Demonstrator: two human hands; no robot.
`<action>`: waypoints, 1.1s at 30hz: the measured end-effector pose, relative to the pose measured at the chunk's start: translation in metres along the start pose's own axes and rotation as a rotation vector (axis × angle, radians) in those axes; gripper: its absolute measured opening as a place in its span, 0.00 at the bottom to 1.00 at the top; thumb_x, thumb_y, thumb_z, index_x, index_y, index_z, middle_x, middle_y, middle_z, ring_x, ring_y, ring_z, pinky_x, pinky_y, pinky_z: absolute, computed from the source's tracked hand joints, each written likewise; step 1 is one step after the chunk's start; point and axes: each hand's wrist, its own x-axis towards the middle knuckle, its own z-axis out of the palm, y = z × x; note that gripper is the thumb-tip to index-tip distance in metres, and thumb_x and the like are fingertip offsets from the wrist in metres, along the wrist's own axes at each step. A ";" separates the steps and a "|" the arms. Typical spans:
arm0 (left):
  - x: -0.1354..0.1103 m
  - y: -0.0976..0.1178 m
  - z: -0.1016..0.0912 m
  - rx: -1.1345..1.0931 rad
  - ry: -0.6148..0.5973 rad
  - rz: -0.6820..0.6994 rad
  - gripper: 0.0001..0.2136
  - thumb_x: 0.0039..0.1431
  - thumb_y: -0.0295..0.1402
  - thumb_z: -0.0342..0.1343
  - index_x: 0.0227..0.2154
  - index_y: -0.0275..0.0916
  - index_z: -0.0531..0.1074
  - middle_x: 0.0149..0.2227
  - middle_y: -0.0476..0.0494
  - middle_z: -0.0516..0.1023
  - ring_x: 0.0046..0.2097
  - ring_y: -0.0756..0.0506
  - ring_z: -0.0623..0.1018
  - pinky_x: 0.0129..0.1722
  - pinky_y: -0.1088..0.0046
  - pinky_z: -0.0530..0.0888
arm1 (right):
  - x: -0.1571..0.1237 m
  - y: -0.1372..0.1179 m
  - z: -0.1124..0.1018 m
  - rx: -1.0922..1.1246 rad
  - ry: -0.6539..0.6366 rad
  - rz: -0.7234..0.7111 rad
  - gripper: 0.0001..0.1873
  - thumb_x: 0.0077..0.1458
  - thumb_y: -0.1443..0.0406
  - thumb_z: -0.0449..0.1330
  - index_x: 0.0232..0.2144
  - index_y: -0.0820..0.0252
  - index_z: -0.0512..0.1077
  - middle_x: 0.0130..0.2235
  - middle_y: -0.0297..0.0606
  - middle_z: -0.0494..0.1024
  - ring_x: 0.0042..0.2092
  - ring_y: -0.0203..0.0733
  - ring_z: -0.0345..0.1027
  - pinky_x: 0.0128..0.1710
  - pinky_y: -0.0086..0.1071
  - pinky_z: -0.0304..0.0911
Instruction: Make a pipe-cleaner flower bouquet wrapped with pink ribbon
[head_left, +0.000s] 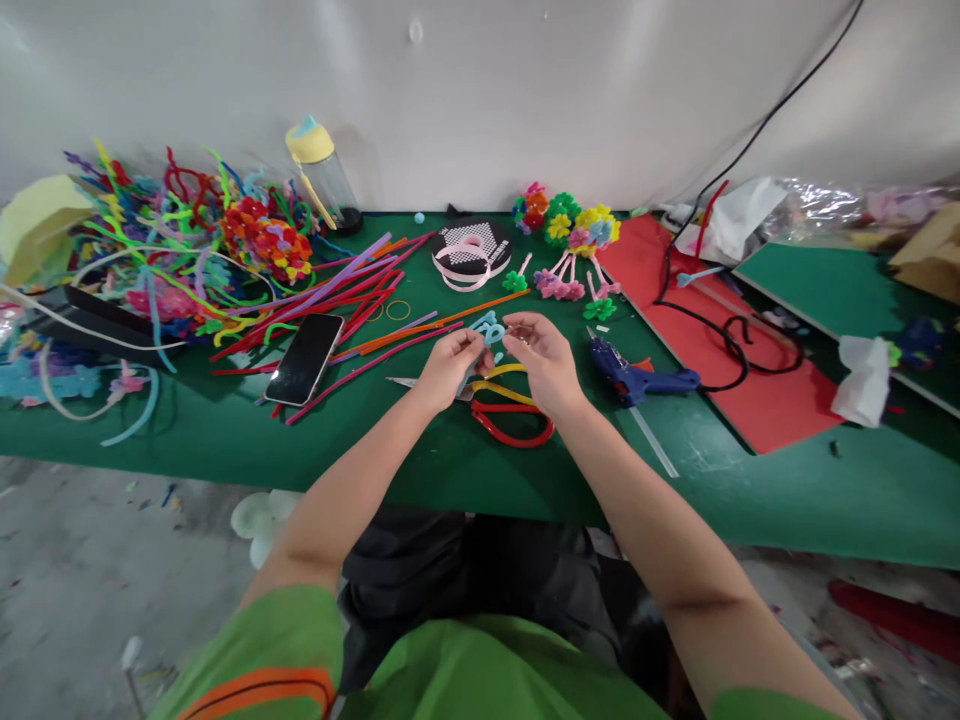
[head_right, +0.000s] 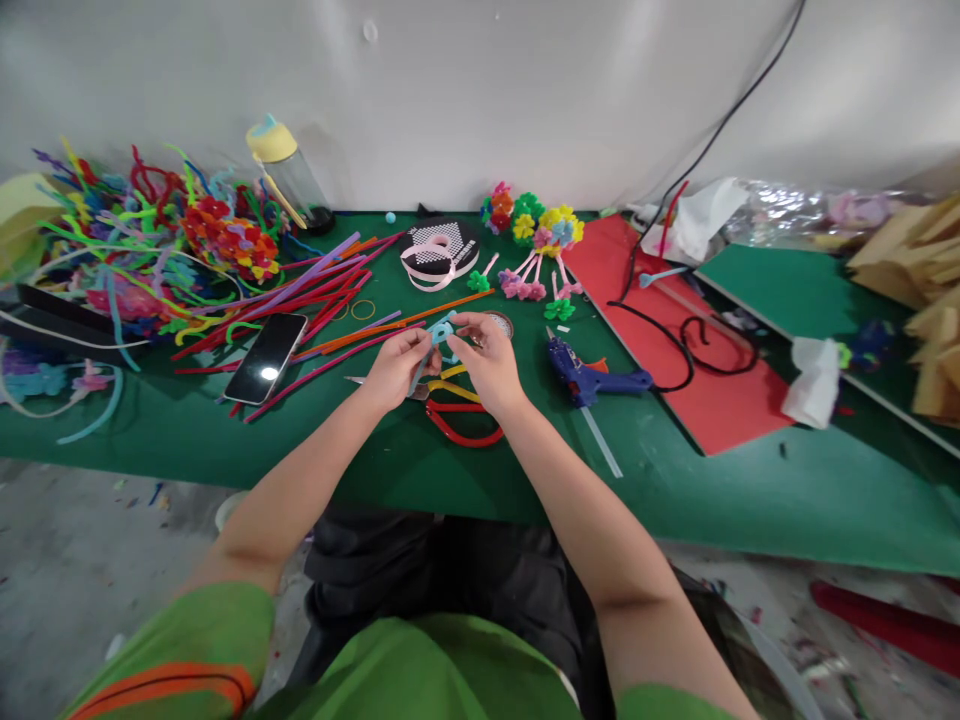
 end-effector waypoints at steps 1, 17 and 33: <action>0.000 0.000 0.001 0.006 0.029 0.004 0.10 0.58 0.32 0.53 0.23 0.36 0.64 0.19 0.51 0.71 0.22 0.55 0.70 0.25 0.78 0.67 | 0.000 0.000 0.000 -0.007 0.024 0.004 0.12 0.46 0.62 0.61 0.35 0.55 0.69 0.37 0.34 0.71 0.38 0.36 0.66 0.37 0.32 0.65; -0.002 -0.005 -0.001 0.311 0.019 0.142 0.08 0.55 0.36 0.56 0.29 0.38 0.64 0.25 0.52 0.70 0.27 0.54 0.72 0.30 0.76 0.72 | -0.003 0.001 0.000 -0.246 -0.017 -0.081 0.06 0.48 0.65 0.59 0.32 0.57 0.67 0.30 0.33 0.73 0.32 0.36 0.69 0.33 0.33 0.65; -0.010 0.001 -0.001 0.673 0.030 0.353 0.10 0.61 0.38 0.47 0.26 0.40 0.62 0.20 0.53 0.65 0.22 0.54 0.68 0.23 0.77 0.63 | -0.007 -0.003 0.004 -0.288 0.003 -0.093 0.03 0.47 0.65 0.59 0.28 0.57 0.69 0.27 0.32 0.74 0.29 0.36 0.69 0.32 0.34 0.67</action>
